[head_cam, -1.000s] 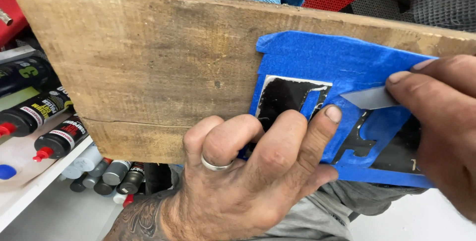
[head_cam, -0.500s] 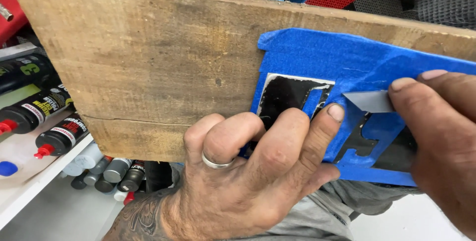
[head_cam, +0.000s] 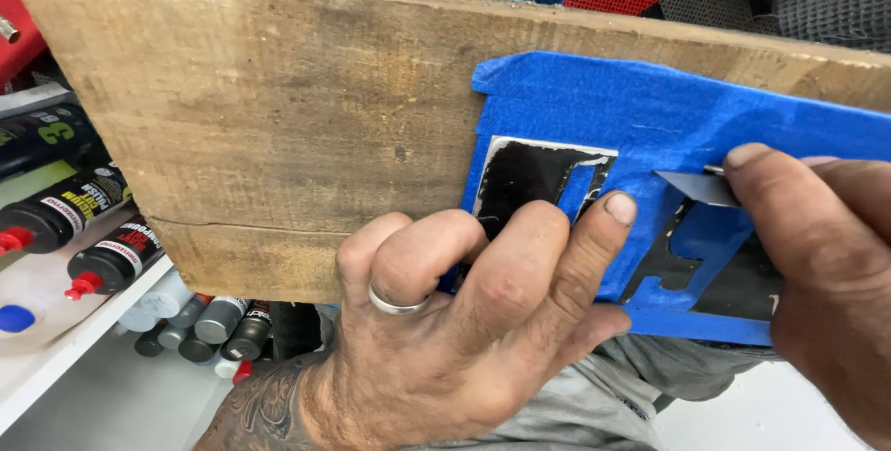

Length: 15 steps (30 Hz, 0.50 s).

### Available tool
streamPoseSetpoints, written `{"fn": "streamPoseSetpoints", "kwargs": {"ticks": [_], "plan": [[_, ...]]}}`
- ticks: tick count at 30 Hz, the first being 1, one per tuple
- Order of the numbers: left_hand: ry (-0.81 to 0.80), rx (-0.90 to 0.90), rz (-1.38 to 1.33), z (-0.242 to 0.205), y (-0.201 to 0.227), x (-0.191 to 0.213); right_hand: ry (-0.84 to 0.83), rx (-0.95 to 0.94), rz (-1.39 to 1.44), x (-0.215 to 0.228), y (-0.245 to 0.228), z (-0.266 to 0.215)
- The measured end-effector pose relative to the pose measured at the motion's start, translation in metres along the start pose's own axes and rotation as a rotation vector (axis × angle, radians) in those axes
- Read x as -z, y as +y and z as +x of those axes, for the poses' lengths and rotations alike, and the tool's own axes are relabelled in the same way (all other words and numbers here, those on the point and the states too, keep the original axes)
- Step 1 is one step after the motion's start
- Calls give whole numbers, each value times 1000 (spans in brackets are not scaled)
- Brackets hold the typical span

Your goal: The person uses a utility knife to carefully cut out the shapes of letters and numbers from a blue stencil sheet attached to a wooden board. They meticulously trace the outlines of the characters, including the letter 'J' and the numbers '09' and '656', to create a reusable stencil.

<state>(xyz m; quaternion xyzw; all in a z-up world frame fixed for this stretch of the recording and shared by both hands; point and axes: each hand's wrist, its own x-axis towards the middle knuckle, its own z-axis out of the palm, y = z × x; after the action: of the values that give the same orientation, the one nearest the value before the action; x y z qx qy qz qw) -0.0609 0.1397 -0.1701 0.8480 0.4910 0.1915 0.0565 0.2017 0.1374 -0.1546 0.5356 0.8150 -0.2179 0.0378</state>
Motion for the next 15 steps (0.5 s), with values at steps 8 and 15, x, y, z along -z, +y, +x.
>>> {"fn": "streamPoseSetpoints", "kwargs": {"ticks": [8, 15], "plan": [[-2, 11, 16, 0, -2, -1, 235, -63, 343, -35, 12, -7], [-5, 39, 0, -1, -2, -1, 113, -1092, 1186, -29, -7, 31]]}}
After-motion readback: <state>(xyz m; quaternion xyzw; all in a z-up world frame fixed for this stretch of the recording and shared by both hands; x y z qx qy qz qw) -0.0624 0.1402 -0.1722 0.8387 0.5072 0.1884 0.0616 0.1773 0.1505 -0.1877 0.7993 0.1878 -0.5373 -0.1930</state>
